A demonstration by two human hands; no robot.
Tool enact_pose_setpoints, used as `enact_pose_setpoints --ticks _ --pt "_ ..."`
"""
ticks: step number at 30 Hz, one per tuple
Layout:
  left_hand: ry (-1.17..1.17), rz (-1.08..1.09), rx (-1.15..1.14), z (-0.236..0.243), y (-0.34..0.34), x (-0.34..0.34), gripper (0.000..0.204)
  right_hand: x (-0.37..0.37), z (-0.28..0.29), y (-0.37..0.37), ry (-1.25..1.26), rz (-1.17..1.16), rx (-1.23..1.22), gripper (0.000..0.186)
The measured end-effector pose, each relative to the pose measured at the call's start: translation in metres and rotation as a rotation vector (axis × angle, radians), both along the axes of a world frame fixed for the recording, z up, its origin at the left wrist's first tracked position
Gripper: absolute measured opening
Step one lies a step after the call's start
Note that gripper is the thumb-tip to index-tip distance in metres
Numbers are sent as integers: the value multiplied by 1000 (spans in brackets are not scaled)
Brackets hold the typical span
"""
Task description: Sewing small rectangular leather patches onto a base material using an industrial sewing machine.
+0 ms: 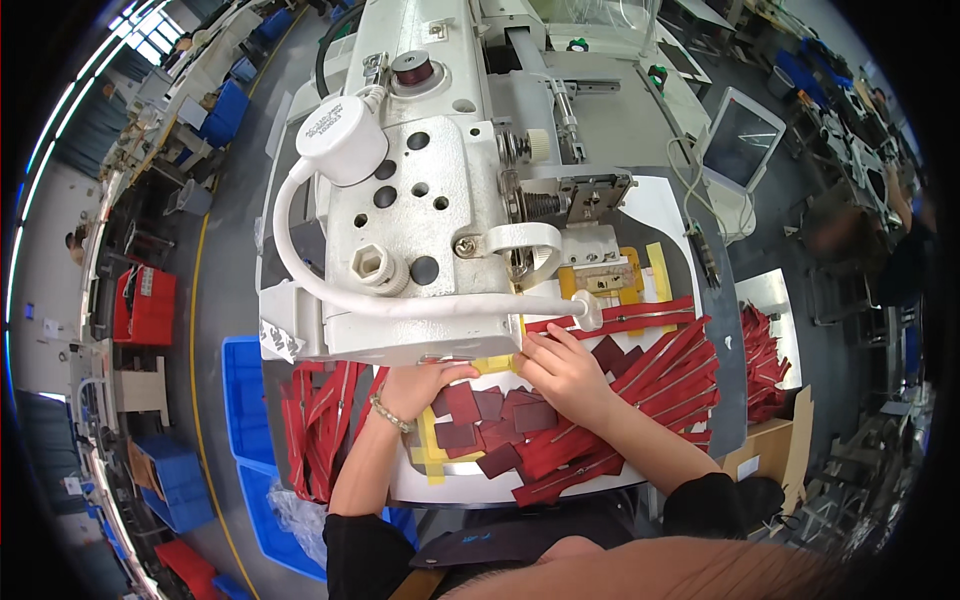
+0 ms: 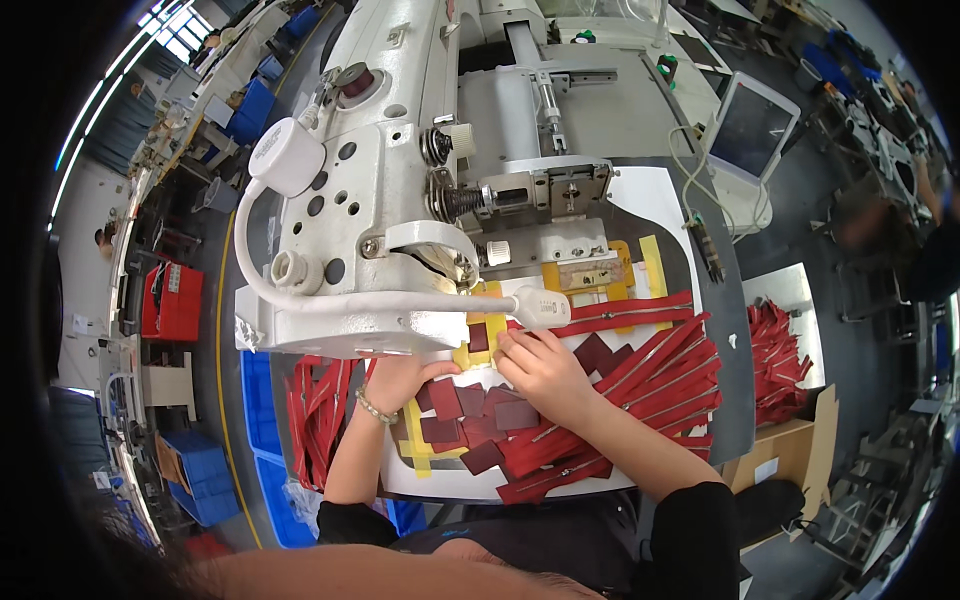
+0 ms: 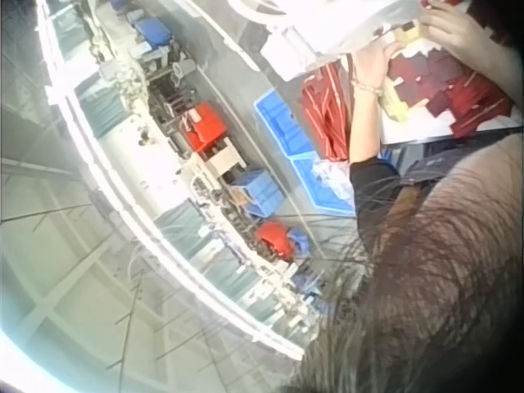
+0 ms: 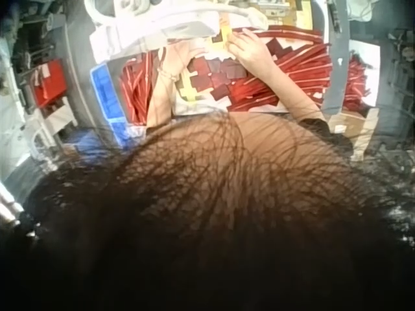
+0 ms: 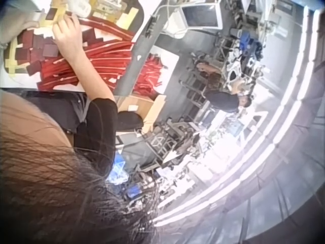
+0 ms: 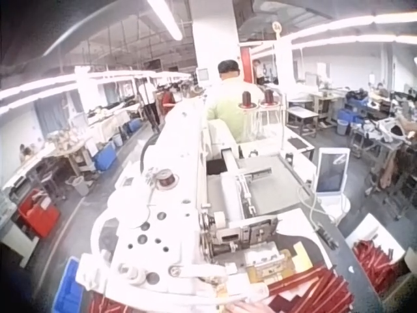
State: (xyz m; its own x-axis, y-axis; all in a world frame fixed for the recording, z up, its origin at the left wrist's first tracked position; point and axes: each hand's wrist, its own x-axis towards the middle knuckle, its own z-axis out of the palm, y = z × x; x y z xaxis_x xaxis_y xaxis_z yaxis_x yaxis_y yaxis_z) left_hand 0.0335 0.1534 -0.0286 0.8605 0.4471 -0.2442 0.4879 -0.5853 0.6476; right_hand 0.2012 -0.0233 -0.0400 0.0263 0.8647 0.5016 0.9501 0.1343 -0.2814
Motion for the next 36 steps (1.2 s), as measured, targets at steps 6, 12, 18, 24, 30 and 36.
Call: enact_pose_setpoints --ticks 6,12,18,24,30,36 --pt "-111 26 62 5 3 -1 52 -3 10 -2 -130 -60 -7 23" --pt "-282 -32 577 -14 21 -8 26 15 19 23 -211 -151 29 21" --pt "-200 44 642 -5 21 -13 22 50 1 52 -78 -341 -60 44" --pt "-53 54 632 -9 22 -23 20 49 -2 44 34 -281 -179 53" --pt "-181 25 489 27 8 -22 15 38 15 18 30 -245 -308 38" --pt "-295 10 557 23 8 -25 19 40 11 22 169 -34 -363 20"
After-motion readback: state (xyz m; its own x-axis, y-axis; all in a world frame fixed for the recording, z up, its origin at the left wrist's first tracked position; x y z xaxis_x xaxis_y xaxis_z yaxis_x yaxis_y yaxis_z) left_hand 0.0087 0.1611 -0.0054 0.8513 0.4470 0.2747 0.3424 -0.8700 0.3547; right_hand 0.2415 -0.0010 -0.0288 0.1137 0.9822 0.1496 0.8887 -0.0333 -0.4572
